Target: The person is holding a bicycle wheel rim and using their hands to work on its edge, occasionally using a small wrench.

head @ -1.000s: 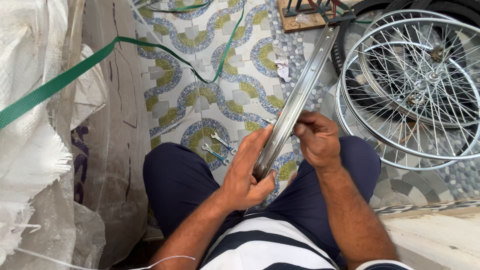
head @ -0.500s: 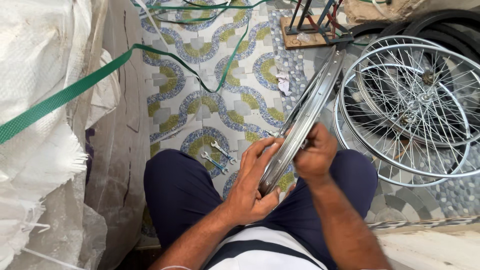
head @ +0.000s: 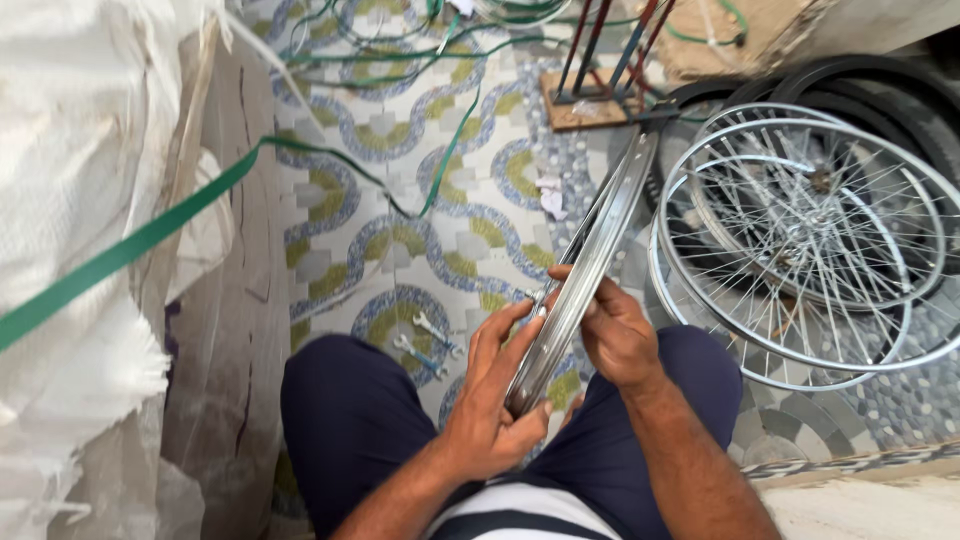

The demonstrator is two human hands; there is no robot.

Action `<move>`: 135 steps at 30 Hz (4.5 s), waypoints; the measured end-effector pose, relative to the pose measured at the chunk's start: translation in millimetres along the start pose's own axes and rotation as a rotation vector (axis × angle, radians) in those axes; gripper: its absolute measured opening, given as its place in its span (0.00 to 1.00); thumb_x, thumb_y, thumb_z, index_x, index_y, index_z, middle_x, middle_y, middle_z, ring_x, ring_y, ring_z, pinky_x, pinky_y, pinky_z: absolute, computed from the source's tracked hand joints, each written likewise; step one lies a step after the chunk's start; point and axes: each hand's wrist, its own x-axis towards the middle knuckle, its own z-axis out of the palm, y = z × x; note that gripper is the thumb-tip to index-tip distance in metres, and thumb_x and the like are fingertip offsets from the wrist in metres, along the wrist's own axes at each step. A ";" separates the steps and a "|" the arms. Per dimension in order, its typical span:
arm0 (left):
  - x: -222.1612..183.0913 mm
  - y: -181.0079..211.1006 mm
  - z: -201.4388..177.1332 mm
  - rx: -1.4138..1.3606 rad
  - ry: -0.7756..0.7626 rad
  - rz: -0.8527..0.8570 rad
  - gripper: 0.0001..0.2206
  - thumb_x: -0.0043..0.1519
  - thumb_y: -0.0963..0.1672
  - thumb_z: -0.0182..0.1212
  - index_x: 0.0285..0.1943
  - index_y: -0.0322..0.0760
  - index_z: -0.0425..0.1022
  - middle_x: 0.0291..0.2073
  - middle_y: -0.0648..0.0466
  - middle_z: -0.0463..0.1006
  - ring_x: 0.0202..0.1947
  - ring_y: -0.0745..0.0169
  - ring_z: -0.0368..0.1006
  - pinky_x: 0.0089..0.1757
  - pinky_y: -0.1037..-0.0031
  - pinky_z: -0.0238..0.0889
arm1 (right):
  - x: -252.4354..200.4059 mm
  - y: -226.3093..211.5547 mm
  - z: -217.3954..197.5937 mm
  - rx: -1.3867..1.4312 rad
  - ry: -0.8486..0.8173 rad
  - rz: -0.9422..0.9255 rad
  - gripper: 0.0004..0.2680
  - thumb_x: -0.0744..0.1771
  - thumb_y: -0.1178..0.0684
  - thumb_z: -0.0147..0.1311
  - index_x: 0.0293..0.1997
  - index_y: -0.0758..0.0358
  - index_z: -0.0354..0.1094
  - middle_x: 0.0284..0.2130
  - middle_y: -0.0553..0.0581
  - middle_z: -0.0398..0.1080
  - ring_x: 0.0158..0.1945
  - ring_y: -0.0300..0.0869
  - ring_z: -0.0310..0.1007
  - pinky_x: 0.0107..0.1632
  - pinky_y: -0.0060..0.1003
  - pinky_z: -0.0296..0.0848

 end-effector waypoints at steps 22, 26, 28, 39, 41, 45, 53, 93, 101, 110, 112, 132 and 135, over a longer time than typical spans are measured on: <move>-7.4 -6.1 4.0 -0.029 -0.014 -0.025 0.40 0.53 0.41 0.65 0.79 0.36 0.55 0.77 0.34 0.52 0.78 0.31 0.49 0.70 0.46 0.47 | -20.1 22.1 -63.4 -0.278 0.028 -0.194 0.12 0.70 0.60 0.62 0.58 0.78 0.72 0.51 0.70 0.77 0.55 0.50 0.78 0.60 0.45 0.75; -11.1 -9.2 13.1 -0.015 0.029 0.053 0.40 0.54 0.41 0.65 0.80 0.42 0.55 0.78 0.33 0.49 0.80 0.30 0.47 0.72 0.44 0.45 | 10.9 -17.0 -53.8 -0.141 -0.271 0.148 0.22 0.66 0.48 0.64 0.64 0.71 0.66 0.50 0.64 0.77 0.56 0.49 0.77 0.62 0.44 0.74; -11.1 -9.4 16.7 0.014 0.038 0.068 0.40 0.55 0.41 0.65 0.80 0.44 0.55 0.79 0.32 0.47 0.80 0.30 0.45 0.72 0.44 0.45 | 14.4 -24.8 -47.7 -0.054 -0.410 0.269 0.22 0.66 0.47 0.65 0.64 0.71 0.67 0.50 0.63 0.77 0.56 0.48 0.76 0.61 0.43 0.74; -0.8 -3.8 13.4 0.054 0.036 0.037 0.39 0.56 0.41 0.65 0.80 0.38 0.55 0.78 0.31 0.45 0.80 0.28 0.45 0.72 0.44 0.44 | -9.9 -14.4 27.3 -1.291 0.363 -0.331 0.09 0.62 0.59 0.68 0.45 0.63 0.77 0.36 0.59 0.80 0.38 0.43 0.82 0.42 0.37 0.79; -2.5 -4.7 15.4 0.079 0.046 0.044 0.39 0.55 0.41 0.65 0.79 0.39 0.56 0.79 0.32 0.46 0.80 0.28 0.44 0.73 0.44 0.43 | 10.7 -31.6 13.0 -1.049 0.059 -0.203 0.10 0.65 0.59 0.63 0.50 0.66 0.74 0.40 0.60 0.79 0.43 0.46 0.82 0.46 0.38 0.79; -1.6 -7.0 12.5 0.065 0.057 0.066 0.39 0.56 0.40 0.65 0.80 0.39 0.54 0.79 0.32 0.44 0.80 0.27 0.42 0.73 0.43 0.42 | 9.8 -6.6 17.6 -0.803 0.040 -0.216 0.13 0.67 0.55 0.60 0.56 0.68 0.68 0.43 0.59 0.77 0.45 0.45 0.81 0.46 0.37 0.82; -3.7 -10.3 2.5 -0.008 0.009 0.012 0.40 0.54 0.40 0.62 0.80 0.40 0.54 0.80 0.32 0.42 0.82 0.28 0.40 0.73 0.44 0.43 | 5.9 20.5 -6.9 -0.658 0.188 -0.058 0.13 0.66 0.59 0.66 0.56 0.68 0.74 0.44 0.63 0.77 0.44 0.43 0.77 0.48 0.38 0.76; -9.6 -11.5 12.9 -0.030 0.003 0.011 0.39 0.55 0.40 0.63 0.80 0.42 0.55 0.78 0.32 0.48 0.80 0.27 0.45 0.73 0.41 0.43 | -12.2 25.0 14.4 -1.424 0.510 -0.772 0.16 0.61 0.52 0.76 0.39 0.63 0.66 0.37 0.53 0.75 0.41 0.40 0.77 0.45 0.33 0.75; -11.9 -13.1 11.0 -0.055 -0.002 0.017 0.39 0.56 0.40 0.64 0.81 0.44 0.55 0.78 0.33 0.48 0.81 0.28 0.45 0.73 0.41 0.44 | -25.1 -4.5 -16.2 -0.275 0.146 0.022 0.14 0.70 0.55 0.56 0.61 0.71 0.68 0.44 0.58 0.77 0.49 0.42 0.77 0.55 0.34 0.76; -9.1 -10.2 11.0 -0.020 0.008 0.046 0.38 0.56 0.40 0.64 0.80 0.40 0.56 0.78 0.33 0.51 0.80 0.28 0.47 0.73 0.41 0.42 | -12.9 5.0 10.9 -1.257 0.341 -0.529 0.14 0.62 0.55 0.71 0.45 0.64 0.68 0.38 0.53 0.74 0.44 0.41 0.74 0.49 0.38 0.72; -11.0 -8.7 13.0 -0.013 0.007 0.050 0.38 0.56 0.40 0.65 0.79 0.40 0.56 0.77 0.34 0.52 0.80 0.28 0.48 0.73 0.41 0.42 | -13.2 14.3 18.1 -1.607 0.464 -0.895 0.17 0.60 0.53 0.76 0.38 0.59 0.62 0.33 0.52 0.71 0.42 0.41 0.69 0.47 0.41 0.67; -12.7 -11.0 14.8 -0.024 -0.008 0.038 0.38 0.56 0.40 0.64 0.80 0.41 0.55 0.78 0.34 0.53 0.81 0.29 0.48 0.74 0.40 0.42 | -13.0 8.1 25.5 -1.558 0.473 -0.884 0.17 0.59 0.53 0.79 0.38 0.61 0.65 0.36 0.53 0.72 0.43 0.42 0.70 0.49 0.38 0.68; -13.3 -12.0 13.4 -0.022 -0.008 0.024 0.38 0.57 0.41 0.64 0.80 0.42 0.55 0.78 0.34 0.51 0.81 0.28 0.46 0.74 0.40 0.43 | -16.8 21.2 18.2 -1.507 0.494 -0.826 0.15 0.61 0.55 0.77 0.41 0.64 0.70 0.37 0.55 0.75 0.42 0.43 0.73 0.47 0.34 0.72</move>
